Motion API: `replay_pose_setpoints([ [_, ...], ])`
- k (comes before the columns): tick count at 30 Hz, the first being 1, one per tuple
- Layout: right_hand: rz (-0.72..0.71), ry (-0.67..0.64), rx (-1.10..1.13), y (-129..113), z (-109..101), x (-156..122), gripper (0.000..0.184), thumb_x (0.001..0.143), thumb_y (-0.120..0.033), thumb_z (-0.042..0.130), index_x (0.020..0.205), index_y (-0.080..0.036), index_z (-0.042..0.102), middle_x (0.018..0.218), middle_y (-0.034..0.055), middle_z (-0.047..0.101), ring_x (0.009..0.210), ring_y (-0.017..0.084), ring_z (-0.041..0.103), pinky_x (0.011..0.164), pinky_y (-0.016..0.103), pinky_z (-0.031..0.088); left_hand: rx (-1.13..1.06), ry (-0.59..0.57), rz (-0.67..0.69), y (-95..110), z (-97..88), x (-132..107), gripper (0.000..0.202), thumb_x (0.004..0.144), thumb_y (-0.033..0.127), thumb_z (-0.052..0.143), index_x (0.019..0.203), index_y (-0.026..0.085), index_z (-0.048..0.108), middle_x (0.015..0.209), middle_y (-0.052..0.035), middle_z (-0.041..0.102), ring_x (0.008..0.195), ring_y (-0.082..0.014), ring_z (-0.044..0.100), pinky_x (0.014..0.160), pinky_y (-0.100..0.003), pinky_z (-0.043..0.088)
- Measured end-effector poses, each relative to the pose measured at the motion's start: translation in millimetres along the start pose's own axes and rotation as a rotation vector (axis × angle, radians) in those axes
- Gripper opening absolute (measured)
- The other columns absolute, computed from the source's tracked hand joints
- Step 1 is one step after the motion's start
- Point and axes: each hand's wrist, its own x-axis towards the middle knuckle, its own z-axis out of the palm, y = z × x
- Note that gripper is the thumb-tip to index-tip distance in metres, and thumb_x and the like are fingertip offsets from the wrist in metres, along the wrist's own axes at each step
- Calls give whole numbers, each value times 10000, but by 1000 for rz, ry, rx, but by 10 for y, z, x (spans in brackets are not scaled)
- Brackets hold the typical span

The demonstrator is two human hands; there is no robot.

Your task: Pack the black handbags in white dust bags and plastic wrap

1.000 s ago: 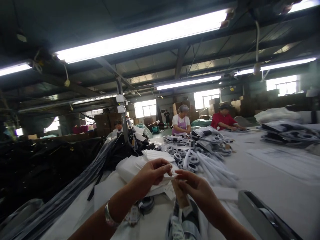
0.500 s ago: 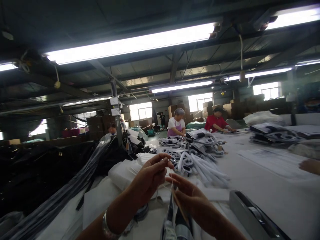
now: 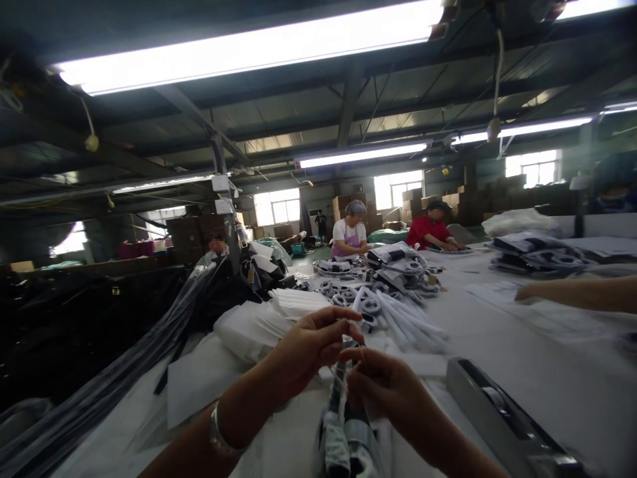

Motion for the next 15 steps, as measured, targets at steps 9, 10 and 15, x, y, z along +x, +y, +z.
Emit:
replay_pose_setpoints([
  [9, 198, -83, -154, 136, -295, -127, 274, 852, -417, 665, 840, -152, 730, 626, 3, 671, 470, 73, 520, 451, 172, 335, 442, -45, -188, -328, -301, -143, 400, 813, 405, 699, 1144, 183, 670, 866, -34, 699, 635, -101, 593, 548, -208, 425],
  [10, 227, -54, -195, 167, -320, -132, 331, 864, -461, 640, 809, -146, 724, 582, 3, 657, 431, 68, 483, 432, 175, 317, 460, 30, -148, -432, -381, -166, 410, 806, 429, 703, 1132, 185, 667, 903, -41, 698, 741, -138, 633, 617, -235, 470],
  [15, 191, 16, -503, 340, -399, -148, 321, 885, -422, 579, 732, -167, 701, 570, 3, 675, 480, 119, 602, 504, 204, 431, 508, 173, -329, -1180, -798, -473, 395, 694, 508, 769, 644, 135, 647, 525, 13, 555, 473, -125, 503, 440, -237, 337],
])
